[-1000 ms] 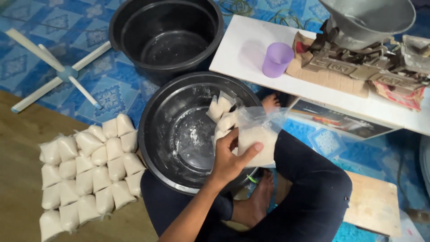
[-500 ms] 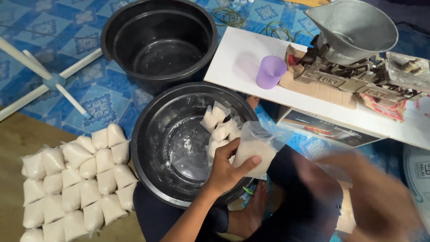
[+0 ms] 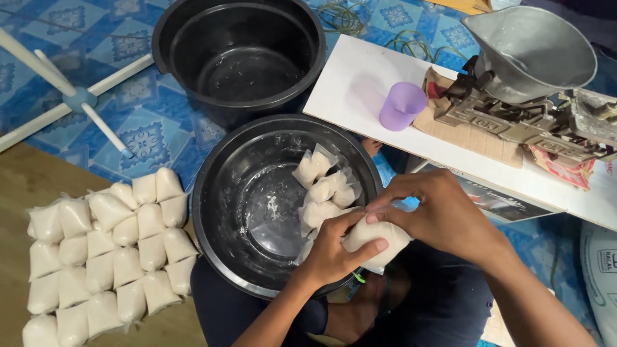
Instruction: Manually sealing small plastic bags filled with white powder by twisting and tying the tops.
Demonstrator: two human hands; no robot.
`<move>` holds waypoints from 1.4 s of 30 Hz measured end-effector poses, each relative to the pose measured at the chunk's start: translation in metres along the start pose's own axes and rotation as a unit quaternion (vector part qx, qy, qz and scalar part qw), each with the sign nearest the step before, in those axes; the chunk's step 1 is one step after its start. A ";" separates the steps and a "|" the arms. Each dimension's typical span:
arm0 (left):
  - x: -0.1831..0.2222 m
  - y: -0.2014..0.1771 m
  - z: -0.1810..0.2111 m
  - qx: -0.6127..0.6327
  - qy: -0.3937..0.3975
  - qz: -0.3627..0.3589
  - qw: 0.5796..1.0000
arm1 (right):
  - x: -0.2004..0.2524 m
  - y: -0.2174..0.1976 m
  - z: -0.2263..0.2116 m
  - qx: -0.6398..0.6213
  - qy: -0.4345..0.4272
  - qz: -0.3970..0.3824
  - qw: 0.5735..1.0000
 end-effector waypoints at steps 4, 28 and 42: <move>-0.001 0.002 -0.003 0.015 0.026 -0.005 1.000 | 0.001 0.008 0.012 -0.035 0.022 0.004 0.999; 0.003 -0.005 -0.008 -0.120 0.010 0.049 0.992 | 0.032 0.025 0.035 -0.090 -0.018 0.151 0.984; 0.020 0.000 -0.001 -0.141 0.091 0.069 0.983 | 0.028 0.017 0.024 -0.102 -0.044 0.139 0.984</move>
Point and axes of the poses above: each hand's wrist, its own x-axis away from the middle knuckle, its own y-axis out of the palm, z = x × y, the point moved 10 cm from there along -x, towards the middle knuckle, and after that the axes turned 10 degrees about z, right-handed, at the moved point
